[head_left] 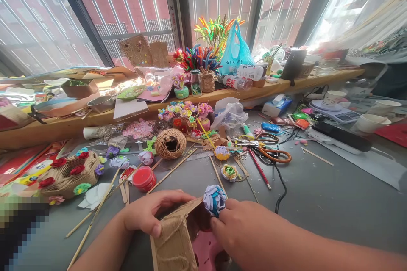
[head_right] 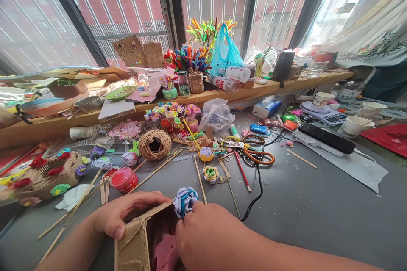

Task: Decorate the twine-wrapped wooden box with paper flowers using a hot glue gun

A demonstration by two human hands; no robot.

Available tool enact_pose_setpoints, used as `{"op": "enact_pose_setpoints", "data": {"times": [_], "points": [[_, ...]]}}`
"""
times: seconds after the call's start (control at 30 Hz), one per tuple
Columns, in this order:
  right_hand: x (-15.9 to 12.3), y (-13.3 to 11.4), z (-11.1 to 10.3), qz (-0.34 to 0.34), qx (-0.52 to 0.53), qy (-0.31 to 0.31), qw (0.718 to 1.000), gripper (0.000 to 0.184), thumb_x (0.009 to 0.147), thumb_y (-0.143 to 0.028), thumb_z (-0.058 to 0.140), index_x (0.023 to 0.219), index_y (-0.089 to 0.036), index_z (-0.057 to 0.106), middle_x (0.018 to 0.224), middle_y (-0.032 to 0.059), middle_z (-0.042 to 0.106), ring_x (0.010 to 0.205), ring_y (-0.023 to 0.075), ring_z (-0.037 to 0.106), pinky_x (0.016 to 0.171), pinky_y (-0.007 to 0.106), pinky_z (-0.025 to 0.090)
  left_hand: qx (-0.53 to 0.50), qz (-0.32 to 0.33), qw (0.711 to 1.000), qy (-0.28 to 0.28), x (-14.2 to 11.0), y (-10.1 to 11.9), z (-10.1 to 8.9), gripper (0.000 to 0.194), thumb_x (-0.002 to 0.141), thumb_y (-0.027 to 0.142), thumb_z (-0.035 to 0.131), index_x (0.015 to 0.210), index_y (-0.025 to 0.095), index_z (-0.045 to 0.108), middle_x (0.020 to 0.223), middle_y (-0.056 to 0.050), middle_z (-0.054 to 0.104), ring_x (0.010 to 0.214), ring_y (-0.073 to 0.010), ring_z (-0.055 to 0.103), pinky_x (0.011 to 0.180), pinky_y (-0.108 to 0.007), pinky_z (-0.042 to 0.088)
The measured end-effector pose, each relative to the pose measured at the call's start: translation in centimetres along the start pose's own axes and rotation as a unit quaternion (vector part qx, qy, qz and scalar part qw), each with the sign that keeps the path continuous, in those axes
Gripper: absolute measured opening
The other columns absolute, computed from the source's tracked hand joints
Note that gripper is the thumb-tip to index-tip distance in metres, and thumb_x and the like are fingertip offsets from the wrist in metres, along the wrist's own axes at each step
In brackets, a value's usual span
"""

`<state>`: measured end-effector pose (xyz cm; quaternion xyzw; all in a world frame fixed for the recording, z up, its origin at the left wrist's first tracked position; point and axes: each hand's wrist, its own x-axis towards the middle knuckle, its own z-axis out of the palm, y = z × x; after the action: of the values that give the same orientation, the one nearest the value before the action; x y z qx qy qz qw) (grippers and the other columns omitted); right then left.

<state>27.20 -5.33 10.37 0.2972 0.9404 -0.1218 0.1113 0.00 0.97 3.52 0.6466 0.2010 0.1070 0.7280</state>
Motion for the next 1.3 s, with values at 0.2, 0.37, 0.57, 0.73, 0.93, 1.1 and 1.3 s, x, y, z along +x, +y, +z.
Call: {"op": "enact_pose_setpoints", "data": {"times": [0.2, 0.37, 0.57, 0.73, 0.93, 1.1, 1.3], "points": [[0.4, -0.2, -0.8, -0.01, -0.017, -0.029, 0.999, 0.019, 0.093, -0.02, 0.067, 0.106, -0.012, 0.078, 0.086, 0.015, 0.08, 0.077, 0.0261, 0.073, 0.045, 0.033, 0.025, -0.003, -0.001, 1.0, 0.004, -0.1, -0.4, -0.1, 0.111, 0.056, 0.075, 0.09, 0.148, 0.02, 0.062, 0.137, -0.014, 0.062, 0.132, -0.0448, 0.058, 0.119, -0.051, 0.04], [0.3, -0.2, -0.9, 0.003, -0.022, -0.038, 0.999, 0.02, 0.092, -0.018, 0.068, 0.109, -0.013, 0.077, 0.087, 0.014, 0.08, 0.078, 0.0256, 0.073, 0.044, 0.033, 0.022, 0.0, -0.003, 1.0, -0.001, 0.1, -0.1, -0.2, 0.111, 0.055, 0.073, 0.092, 0.148, 0.02, 0.062, 0.133, -0.013, 0.061, 0.127, -0.0428, 0.059, 0.119, -0.052, 0.039], [0.3, -0.1, 0.1, -0.007, -0.016, 0.021, 1.0, 0.012, 0.09, -0.019, 0.07, 0.098, -0.013, 0.077, 0.078, 0.0136, 0.078, 0.07, 0.0247, 0.07, 0.043, 0.033, 0.025, 0.021, -0.013, 1.0, -0.002, 0.1, 0.3, -0.2, 0.111, 0.056, 0.077, 0.089, 0.148, 0.019, 0.063, 0.13, -0.013, 0.062, 0.124, -0.0429, 0.061, 0.118, -0.052, 0.04], [0.2, 0.0, -0.1, -0.007, -0.024, -0.007, 1.0, 0.015, 0.091, -0.02, 0.07, 0.101, -0.013, 0.078, 0.082, 0.0144, 0.079, 0.072, 0.0247, 0.072, 0.042, 0.033, 0.02, 0.037, -0.007, 0.999, 0.001, 0.1, 0.4, -0.1, 0.112, 0.056, 0.081, 0.087, 0.147, 0.019, 0.065, 0.13, -0.013, 0.063, 0.124, -0.0424, 0.06, 0.117, -0.05, 0.04], [-0.1, -0.1, -0.7, 0.002, -0.03, -0.031, 0.999, 0.019, 0.088, -0.015, 0.071, 0.106, -0.013, 0.078, 0.087, 0.0127, 0.08, 0.076, 0.0247, 0.073, 0.042, 0.033, 0.02, 0.045, -0.009, 0.999, 0.011, 0.0, 0.4, -0.1, 0.113, 0.055, 0.084, 0.084, 0.147, 0.02, 0.064, 0.131, -0.013, 0.063, 0.122, -0.0416, 0.061, 0.117, -0.05, 0.04], [-0.2, -0.1, -0.4, 0.0, -0.032, -0.001, 0.999, 0.012, 0.089, -0.015, 0.071, 0.099, -0.014, 0.078, 0.082, 0.012, 0.079, 0.071, 0.0226, 0.07, 0.041, 0.033, 0.024, 0.028, -0.006, 1.0, 0.007, 0.0, 0.4, 0.0, 0.11, 0.059, 0.082, 0.084, 0.147, 0.02, 0.064, 0.132, -0.014, 0.063, 0.124, -0.0431, 0.061, 0.116, -0.051, 0.041], [-0.4, 0.1, 0.4, -0.01, -0.02, 0.024, 0.999, 0.008, 0.09, -0.014, 0.069, 0.093, -0.014, 0.077, 0.081, 0.0125, 0.078, 0.065, 0.0224, 0.066, 0.042, 0.033, 0.028, 0.017, -0.007, 1.0, 0.016, 0.1, 0.8, 0.3, 0.108, 0.057, 0.08, 0.086, 0.144, 0.018, 0.066, 0.13, -0.013, 0.064, 0.126, -0.0435, 0.06, 0.117, -0.049, 0.04]]}}
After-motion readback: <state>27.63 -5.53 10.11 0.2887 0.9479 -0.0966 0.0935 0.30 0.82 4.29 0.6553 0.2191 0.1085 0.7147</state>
